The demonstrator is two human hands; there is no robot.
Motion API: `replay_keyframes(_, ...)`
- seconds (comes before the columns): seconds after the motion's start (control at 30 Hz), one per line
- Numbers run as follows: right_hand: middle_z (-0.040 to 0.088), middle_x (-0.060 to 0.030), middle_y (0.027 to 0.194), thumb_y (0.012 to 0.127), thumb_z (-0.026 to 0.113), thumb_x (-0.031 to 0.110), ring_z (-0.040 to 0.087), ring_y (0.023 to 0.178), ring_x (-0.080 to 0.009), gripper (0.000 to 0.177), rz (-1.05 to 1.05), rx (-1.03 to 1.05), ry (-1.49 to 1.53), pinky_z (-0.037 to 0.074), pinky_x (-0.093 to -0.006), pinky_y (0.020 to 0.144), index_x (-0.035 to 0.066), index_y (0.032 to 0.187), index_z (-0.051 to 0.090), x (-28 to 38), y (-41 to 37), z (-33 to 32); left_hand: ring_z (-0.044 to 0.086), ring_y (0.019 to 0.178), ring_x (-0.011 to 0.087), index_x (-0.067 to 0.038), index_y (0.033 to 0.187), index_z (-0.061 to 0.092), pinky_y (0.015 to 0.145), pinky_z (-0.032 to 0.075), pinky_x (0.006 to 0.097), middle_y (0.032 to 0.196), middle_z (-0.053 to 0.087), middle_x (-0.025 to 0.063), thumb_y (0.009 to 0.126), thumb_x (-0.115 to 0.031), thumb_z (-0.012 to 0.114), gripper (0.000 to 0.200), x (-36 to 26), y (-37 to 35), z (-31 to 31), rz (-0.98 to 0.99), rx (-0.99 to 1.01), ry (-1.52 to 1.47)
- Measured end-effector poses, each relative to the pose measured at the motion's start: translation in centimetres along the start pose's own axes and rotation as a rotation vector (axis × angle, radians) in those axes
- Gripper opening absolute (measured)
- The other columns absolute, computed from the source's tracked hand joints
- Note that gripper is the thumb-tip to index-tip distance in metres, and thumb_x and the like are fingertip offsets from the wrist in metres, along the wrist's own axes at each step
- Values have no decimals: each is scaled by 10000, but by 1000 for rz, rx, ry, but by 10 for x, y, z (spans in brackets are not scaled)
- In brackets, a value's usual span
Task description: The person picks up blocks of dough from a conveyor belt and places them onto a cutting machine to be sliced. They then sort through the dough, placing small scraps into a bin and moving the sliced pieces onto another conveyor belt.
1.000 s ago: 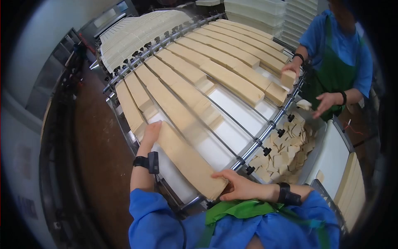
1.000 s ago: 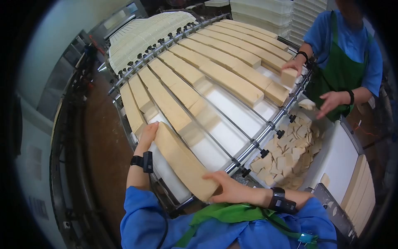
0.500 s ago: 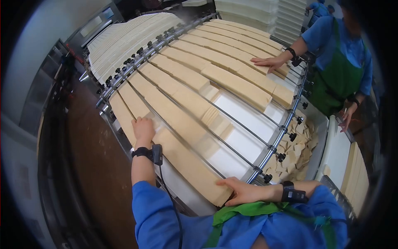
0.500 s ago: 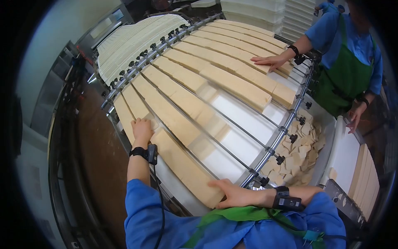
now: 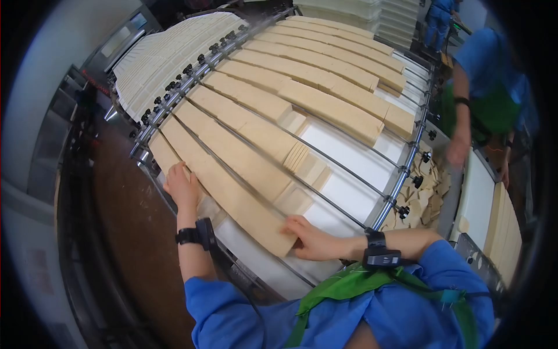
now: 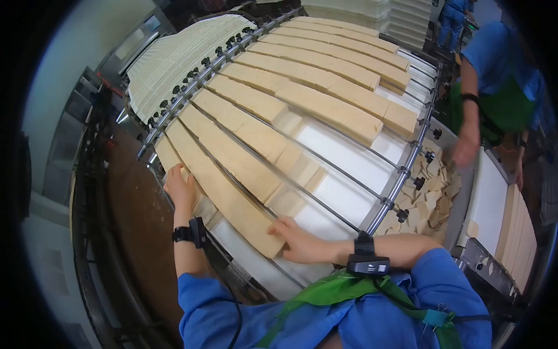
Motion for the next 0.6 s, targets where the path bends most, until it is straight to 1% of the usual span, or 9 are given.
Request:
replay_keyframes(0.1, 431, -164, 1177, 732, 577, -1, 565, 928, -366, 387, -42, -51, -267, 505, -372, 777, 56, 1099, 467, -6, 3, 3, 487, 1153, 293, -73, 1167, 536, 943, 331, 475, 1193, 547, 114, 733, -132, 702, 469, -12, -24, -18, 62, 8, -126)
replay_keyframes(0.17, 487, -130, 1057, 744, 581, 55, 573, 828, -334, 268, -366, -61, -573, 499, -373, 715, 84, 998, 499, -5, 2, 0, 472, 1179, 308, -63, 1197, 525, 957, 325, 500, 1232, 536, 126, 736, -135, 703, 499, -27, -50, -32, 146, 25, -255)
replay_keyframes(0.2, 515, -112, 997, 750, 583, 83, 577, 778, -318, 210, -524, -65, -727, 496, -373, 683, 98, 947, 515, -6, -1, -3, 440, 1224, 320, -58, 1252, 491, 988, 306, 511, 1283, 505, 148, 735, -145, 711, 568, -38, -66, -41, 188, 112, -334)
replay_keyframes(0.23, 515, -95, 948, 740, 583, 119, 568, 766, -295, 179, -603, -63, -807, 488, -369, 663, 107, 906, 515, -7, -1, -7, 409, 1268, 332, -52, 1308, 458, 1020, 286, 522, 1335, 474, 170, 735, -154, 718, 637, -53, -83, -51, 230, 202, -415)
replay_keyframes(0.3, 516, -59, 850, 721, 582, 191, 550, 742, -250, 139, -749, -56, -953, 470, -360, 623, 124, 823, 515, -11, -1, -12, 305, 1352, 351, -38, 1401, 341, 1071, 220, 548, 1437, 352, 204, 683, -235, 784, 866, -89, -113, -73, 345, 473, -389)
replay_keyframes(0.4, 490, -38, 796, 687, 577, 192, 517, 709, -233, 123, -875, -73, -852, 449, -354, 590, 140, 780, 514, -16, 2, -10, 208, 1401, 352, -22, 1442, 244, 1083, 173, 581, 1500, 231, 208, 593, -324, 839, 1080, -131, -153, -90, 455, 673, -421)
replay_keyframes(0.5, 512, -41, 797, 714, 607, 184, 532, 764, -250, 124, -727, -127, -768, 456, -365, 612, 121, 766, 514, -31, -7, -10, 192, 1404, 361, -19, 1445, 226, 1070, 156, 618, 1513, 199, 202, 538, -415, 840, 1164, -145, -184, -71, 483, 671, -260)
replay_keyframes(0.53, 516, -42, 780, 729, 621, 186, 541, 753, -247, 131, -646, -186, -687, 461, -361, 611, 109, 770, 524, -29, -11, -14, 188, 1407, 352, -31, 1447, 236, 1070, 154, 625, 1515, 195, 205, 622, -385, 801, 1061, -148, -189, -63, 445, 678, -172)
replay_keyframes(0.6, 524, -45, 747, 757, 649, 189, 560, 730, -241, 150, -456, -317, -539, 472, -355, 608, 83, 777, 545, -18, -32, -33, 177, 1412, 340, -45, 1452, 239, 1078, 148, 620, 1522, 180, 201, 702, -316, 753, 949, -137, -199, -28, 483, 537, 153)
Point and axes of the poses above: each hand's wrist, its own y-axis towards the middle knuckle, its own z-axis out of the palm, x = y × z, the point moved 1 cm from there along y, towards the middle knuckle
